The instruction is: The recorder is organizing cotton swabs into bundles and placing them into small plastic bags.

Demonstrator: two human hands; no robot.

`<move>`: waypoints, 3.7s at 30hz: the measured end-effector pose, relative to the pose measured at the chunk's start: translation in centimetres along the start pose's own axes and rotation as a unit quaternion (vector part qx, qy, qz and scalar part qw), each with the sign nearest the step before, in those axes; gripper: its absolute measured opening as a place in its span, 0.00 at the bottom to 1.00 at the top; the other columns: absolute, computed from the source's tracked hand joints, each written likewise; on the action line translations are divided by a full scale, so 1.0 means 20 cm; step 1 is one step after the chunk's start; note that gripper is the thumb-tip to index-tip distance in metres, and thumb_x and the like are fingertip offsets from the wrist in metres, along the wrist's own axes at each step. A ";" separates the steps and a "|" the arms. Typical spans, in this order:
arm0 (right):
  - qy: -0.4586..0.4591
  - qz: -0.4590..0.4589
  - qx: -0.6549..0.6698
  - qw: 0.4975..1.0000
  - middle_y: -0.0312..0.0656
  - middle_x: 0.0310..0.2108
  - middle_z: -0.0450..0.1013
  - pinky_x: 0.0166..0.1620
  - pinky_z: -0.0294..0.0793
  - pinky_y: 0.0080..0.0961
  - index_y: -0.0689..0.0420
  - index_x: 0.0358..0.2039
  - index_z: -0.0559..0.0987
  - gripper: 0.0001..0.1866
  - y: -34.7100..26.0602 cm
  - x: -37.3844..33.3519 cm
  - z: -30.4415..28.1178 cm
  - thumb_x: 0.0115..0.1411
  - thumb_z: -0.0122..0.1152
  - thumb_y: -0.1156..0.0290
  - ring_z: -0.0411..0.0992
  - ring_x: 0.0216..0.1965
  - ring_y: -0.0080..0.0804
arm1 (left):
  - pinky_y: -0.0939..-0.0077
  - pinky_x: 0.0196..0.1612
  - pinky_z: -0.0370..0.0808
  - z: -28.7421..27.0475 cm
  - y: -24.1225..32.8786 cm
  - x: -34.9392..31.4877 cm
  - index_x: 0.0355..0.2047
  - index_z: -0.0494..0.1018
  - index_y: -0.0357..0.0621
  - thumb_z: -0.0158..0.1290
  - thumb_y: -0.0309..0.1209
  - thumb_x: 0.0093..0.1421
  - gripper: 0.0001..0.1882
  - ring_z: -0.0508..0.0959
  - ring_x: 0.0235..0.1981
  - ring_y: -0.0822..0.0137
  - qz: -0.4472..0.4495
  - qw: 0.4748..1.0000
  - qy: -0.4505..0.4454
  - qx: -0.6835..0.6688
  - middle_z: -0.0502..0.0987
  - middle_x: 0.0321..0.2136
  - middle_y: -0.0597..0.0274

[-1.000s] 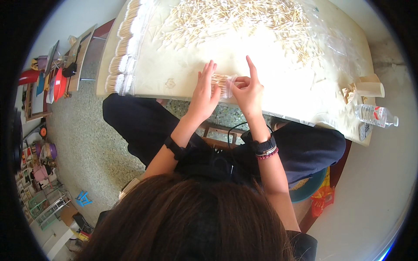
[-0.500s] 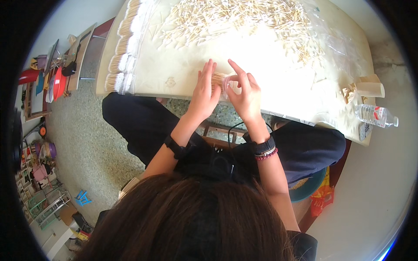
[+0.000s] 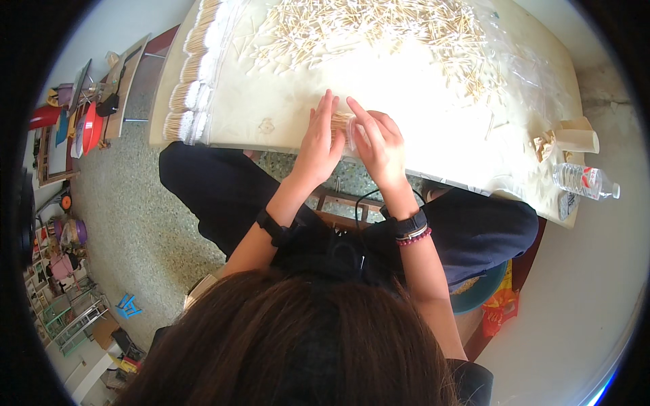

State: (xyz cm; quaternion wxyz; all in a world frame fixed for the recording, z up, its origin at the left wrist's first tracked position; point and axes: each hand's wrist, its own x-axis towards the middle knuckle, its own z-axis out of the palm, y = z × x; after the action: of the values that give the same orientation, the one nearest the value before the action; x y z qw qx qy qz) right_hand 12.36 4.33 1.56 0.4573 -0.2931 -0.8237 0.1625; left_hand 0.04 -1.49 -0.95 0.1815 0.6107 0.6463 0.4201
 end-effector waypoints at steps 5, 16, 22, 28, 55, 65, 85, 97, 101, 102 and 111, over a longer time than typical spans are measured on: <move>-0.006 0.019 0.020 1.000 0.39 0.25 0.73 0.33 0.73 0.27 0.56 0.48 0.74 0.24 -0.01 -0.01 0.00 0.47 0.62 0.83 0.73 0.28 0.34 | 0.49 0.63 0.49 0.00 0.00 0.00 0.63 0.42 0.30 0.42 0.20 0.55 0.36 0.55 0.61 0.41 0.001 1.000 0.001 0.005 0.57 0.57 0.36; 0.000 0.149 0.035 0.988 0.36 0.27 0.74 0.33 0.73 0.25 0.57 0.46 0.72 0.22 -0.03 -0.02 0.03 0.48 0.61 0.80 0.72 0.26 0.30 | 0.48 0.63 0.49 0.00 0.00 -0.01 0.63 0.42 0.30 0.42 0.20 0.55 0.36 0.55 0.61 0.40 0.004 1.000 -0.006 0.014 0.56 0.58 0.36; -0.018 0.256 0.054 0.965 0.38 0.24 0.74 0.32 0.72 0.21 0.58 0.50 0.68 0.27 0.00 -0.01 0.04 0.46 0.63 0.76 0.71 0.24 0.26 | 0.48 0.63 0.49 0.01 0.00 0.00 0.63 0.42 0.31 0.42 0.21 0.56 0.35 0.55 0.61 0.40 0.014 1.000 -0.003 0.016 0.57 0.57 0.36; -0.048 0.351 0.100 0.930 0.37 0.23 0.75 0.31 0.72 0.20 0.57 0.53 0.65 0.30 -0.01 0.02 0.02 0.47 0.63 0.76 0.70 0.23 0.24 | 0.48 0.62 0.50 0.01 0.00 -0.01 0.63 0.42 0.31 0.43 0.21 0.56 0.35 0.55 0.61 0.41 0.020 1.000 0.000 0.023 0.58 0.56 0.36; -0.118 0.324 0.158 0.925 0.36 0.22 0.73 0.30 0.72 0.16 0.53 0.60 0.60 0.38 0.03 -0.02 -0.06 0.48 0.64 0.79 0.70 0.23 0.18 | 0.49 0.63 0.49 0.01 -0.02 -0.02 0.58 0.58 0.34 0.46 0.24 0.56 0.27 0.52 0.63 0.43 0.045 0.994 -0.034 0.090 0.58 0.58 0.41; -0.109 0.350 0.265 0.892 0.37 0.27 0.76 0.37 0.76 0.18 0.50 0.61 0.60 0.39 0.11 -0.06 -0.07 0.49 0.57 0.88 0.75 0.31 0.20 | 0.49 0.63 0.48 0.00 -0.01 -0.01 0.58 0.60 0.36 0.46 0.27 0.59 0.25 0.51 0.64 0.44 0.041 0.993 -0.050 0.103 0.55 0.60 0.41; -0.108 0.346 0.218 0.906 0.36 0.28 0.74 0.36 0.75 0.16 0.49 0.61 0.62 0.40 0.11 -0.04 -0.05 0.47 0.63 0.86 0.74 0.31 0.18 | 0.52 0.64 0.46 0.03 0.03 -0.03 0.61 0.49 0.31 0.39 0.35 0.63 0.30 0.48 0.65 0.48 0.032 0.971 -0.057 0.231 0.49 0.63 0.42; -0.078 0.343 0.405 0.844 0.32 0.26 0.66 0.36 0.75 0.17 0.55 0.62 0.55 0.38 0.26 -0.09 -0.12 0.51 0.56 0.87 0.68 0.28 0.18 | 0.51 0.64 0.45 0.08 0.07 0.03 0.58 0.53 0.26 0.39 0.32 0.63 0.27 0.49 0.64 0.46 0.006 0.967 -0.029 0.254 0.54 0.60 0.38; -0.049 0.365 0.452 0.812 0.32 0.27 0.65 0.39 0.74 0.21 0.60 0.61 0.56 0.32 0.26 -0.08 -0.14 0.55 0.54 0.82 0.66 0.29 0.19 | 0.53 0.65 0.44 0.15 0.08 0.07 0.57 0.54 0.24 0.41 0.31 0.61 0.28 0.52 0.64 0.47 0.019 0.967 -0.010 0.252 0.56 0.59 0.37; -0.040 0.367 0.469 0.802 0.32 0.27 0.65 0.39 0.74 0.21 0.60 0.61 0.57 0.32 0.27 -0.08 -0.14 0.56 0.54 0.82 0.66 0.30 0.19 | 0.53 0.65 0.44 0.16 0.08 0.08 0.57 0.55 0.24 0.41 0.31 0.61 0.28 0.52 0.64 0.47 0.018 0.967 -0.003 0.254 0.57 0.59 0.37; -0.042 0.360 0.482 0.798 0.32 0.28 0.66 0.41 0.71 0.20 0.63 0.58 0.61 0.27 0.29 -0.11 -0.14 0.58 0.55 0.79 0.67 0.31 0.20 | 0.54 0.65 0.45 0.23 0.10 0.08 0.56 0.57 0.25 0.42 0.33 0.61 0.27 0.53 0.63 0.49 0.004 0.961 0.026 0.275 0.58 0.58 0.37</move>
State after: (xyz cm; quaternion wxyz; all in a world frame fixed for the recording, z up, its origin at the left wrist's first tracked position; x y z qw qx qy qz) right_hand 17.51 7.51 -1.57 0.4127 -0.3034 -0.4922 0.7038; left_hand 4.46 1.29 -1.69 -0.0115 0.6282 0.7391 0.2427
